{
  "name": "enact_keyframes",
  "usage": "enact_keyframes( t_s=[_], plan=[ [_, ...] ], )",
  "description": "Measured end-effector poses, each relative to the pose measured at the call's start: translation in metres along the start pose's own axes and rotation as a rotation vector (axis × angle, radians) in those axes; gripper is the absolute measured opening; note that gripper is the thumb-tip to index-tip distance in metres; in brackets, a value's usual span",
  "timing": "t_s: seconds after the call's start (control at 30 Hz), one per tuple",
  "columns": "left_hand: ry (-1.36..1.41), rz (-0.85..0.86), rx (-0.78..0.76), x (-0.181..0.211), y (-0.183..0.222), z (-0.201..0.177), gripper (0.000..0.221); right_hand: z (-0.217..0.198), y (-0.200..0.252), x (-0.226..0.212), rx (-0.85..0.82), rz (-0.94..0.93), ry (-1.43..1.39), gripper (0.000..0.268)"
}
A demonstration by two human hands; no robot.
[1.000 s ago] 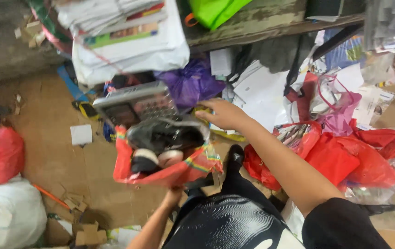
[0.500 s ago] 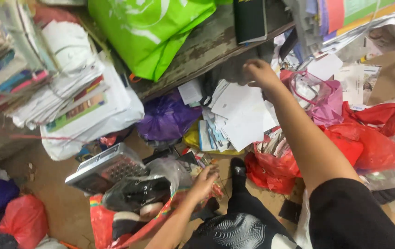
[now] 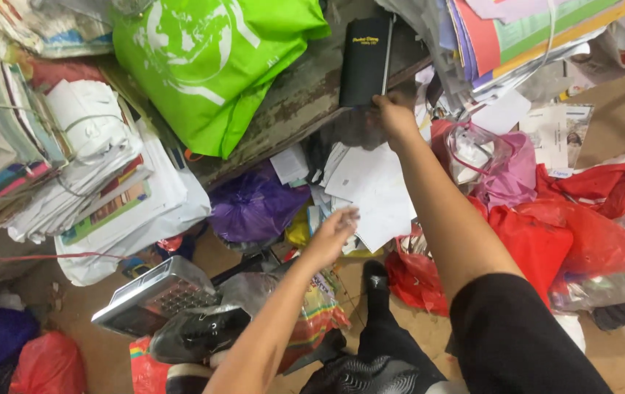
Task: The person is weighing bags of plastic bottles, a bag of shoes, and bundles of paper at a recycling center and recording the weights in a notebook.
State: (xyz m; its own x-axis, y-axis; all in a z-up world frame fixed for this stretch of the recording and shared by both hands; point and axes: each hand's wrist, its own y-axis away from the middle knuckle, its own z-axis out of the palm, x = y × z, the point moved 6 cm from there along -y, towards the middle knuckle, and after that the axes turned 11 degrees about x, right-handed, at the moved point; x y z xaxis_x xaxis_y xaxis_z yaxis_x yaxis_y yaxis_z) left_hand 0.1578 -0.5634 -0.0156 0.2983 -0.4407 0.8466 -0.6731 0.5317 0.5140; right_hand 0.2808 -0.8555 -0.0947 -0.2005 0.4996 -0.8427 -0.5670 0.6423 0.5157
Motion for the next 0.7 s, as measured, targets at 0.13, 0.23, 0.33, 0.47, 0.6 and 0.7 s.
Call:
enact_keyframes(
  t_s=[0.13,0.23,0.33,0.47,0.6,0.7],
  plan=[
    [-0.06,-0.009,0.168,0.052,-0.026,-0.018,0.051,-0.021,0.057,0.018,-0.159,-0.019,-0.093,0.026],
    [-0.069,0.048,0.322,0.038,-0.053,-0.031,0.069,-0.047,0.116,0.045,-0.207,-0.027,0.004,0.034],
    [-0.085,0.184,0.44,0.027,-0.073,-0.04,0.097,-0.054,0.175,0.057,-0.295,0.006,0.106,0.036],
    [-0.053,0.224,0.512,0.038,-0.032,-0.037,0.134,-0.054,0.274,0.061,-0.432,-0.006,0.226,0.042],
    [-0.181,0.245,0.47,0.038,0.039,-0.039,0.14,-0.056,0.352,0.053,-0.553,-0.034,0.276,0.038],
    [-0.089,0.064,0.396,0.037,0.092,-0.049,0.136,-0.055,0.396,0.056,-0.649,0.131,0.311,0.043]
  ],
)
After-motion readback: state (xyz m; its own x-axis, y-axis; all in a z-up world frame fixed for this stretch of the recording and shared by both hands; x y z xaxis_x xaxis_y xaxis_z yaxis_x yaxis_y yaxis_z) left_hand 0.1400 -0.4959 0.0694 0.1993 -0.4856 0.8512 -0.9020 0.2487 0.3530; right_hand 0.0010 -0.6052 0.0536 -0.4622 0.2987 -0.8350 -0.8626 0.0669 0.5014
